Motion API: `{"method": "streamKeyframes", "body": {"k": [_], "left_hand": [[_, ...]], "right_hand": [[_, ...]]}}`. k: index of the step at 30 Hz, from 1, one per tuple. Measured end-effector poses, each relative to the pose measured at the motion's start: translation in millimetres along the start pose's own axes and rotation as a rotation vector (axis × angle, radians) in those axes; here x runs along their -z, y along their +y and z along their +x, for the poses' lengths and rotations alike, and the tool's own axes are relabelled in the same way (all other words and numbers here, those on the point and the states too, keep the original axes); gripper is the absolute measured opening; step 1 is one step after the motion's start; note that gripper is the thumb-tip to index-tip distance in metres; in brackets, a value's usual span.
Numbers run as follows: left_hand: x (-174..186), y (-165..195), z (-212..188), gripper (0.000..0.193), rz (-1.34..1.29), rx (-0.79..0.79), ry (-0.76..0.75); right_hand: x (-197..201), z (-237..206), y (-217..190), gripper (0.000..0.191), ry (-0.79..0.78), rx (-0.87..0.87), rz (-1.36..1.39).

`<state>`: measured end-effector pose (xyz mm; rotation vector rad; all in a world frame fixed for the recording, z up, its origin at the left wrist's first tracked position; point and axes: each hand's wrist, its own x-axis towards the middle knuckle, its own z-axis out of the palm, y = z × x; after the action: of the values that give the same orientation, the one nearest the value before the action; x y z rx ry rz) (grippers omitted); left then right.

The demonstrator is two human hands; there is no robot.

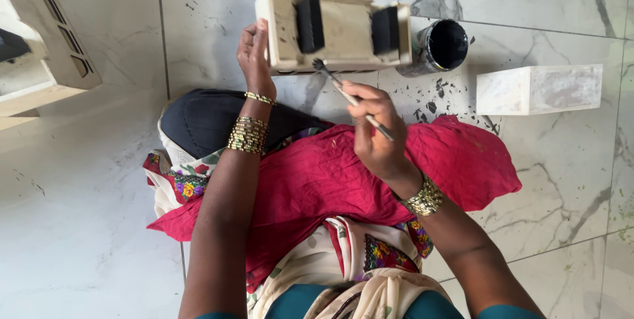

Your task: The person sits on the floor and paints black paint onto foam blocks fitted inside small wooden model houses, using a brush and a paint can. They hold each model steady with one hand while brushing the foam pieces, turning the model to reach different sides, and move finished models aside to reach others.

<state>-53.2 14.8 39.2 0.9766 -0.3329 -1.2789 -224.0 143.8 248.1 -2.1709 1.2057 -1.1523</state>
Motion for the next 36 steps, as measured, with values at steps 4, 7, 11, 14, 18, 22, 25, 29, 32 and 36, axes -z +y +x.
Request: {"method": "streamKeyframes", "body": {"k": [4,7,11,14,18,22,25,29,32,36], "left_hand": [[4,-16,14,0.039,-0.015,0.044,0.074],[3,-25,21,0.042,0.013,0.066,0.079],[8,-29,24,0.057,0.042,0.168,0.064],[10,-30,25,0.069,0.037,0.175,0.047],[11,-31,24,0.078,0.053,0.185,0.027],[10,-32,26,0.079,0.055,0.176,0.026],[9,-34,27,0.081,0.084,0.174,0.072],[8,-32,26,0.083,0.107,0.178,0.052],[7,-28,25,0.083,0.140,0.207,0.041],[6,-25,24,0.084,0.127,0.214,0.024]], "right_hand": [[32,-3,27,0.007,0.136,-0.010,-0.163],[69,16,64,0.010,0.270,-0.042,-0.092],[91,33,108,0.013,0.236,-0.084,0.016],[84,39,133,0.013,0.227,-0.114,0.093],[69,27,140,0.011,0.209,-0.149,0.041],[70,-3,119,0.010,0.223,-0.154,-0.069],[79,-8,111,0.014,0.276,-0.134,-0.001],[78,22,128,0.012,0.312,-0.099,0.036],[68,38,141,0.012,0.258,-0.085,-0.035],[64,41,151,0.013,0.214,-0.150,-0.108]]}}
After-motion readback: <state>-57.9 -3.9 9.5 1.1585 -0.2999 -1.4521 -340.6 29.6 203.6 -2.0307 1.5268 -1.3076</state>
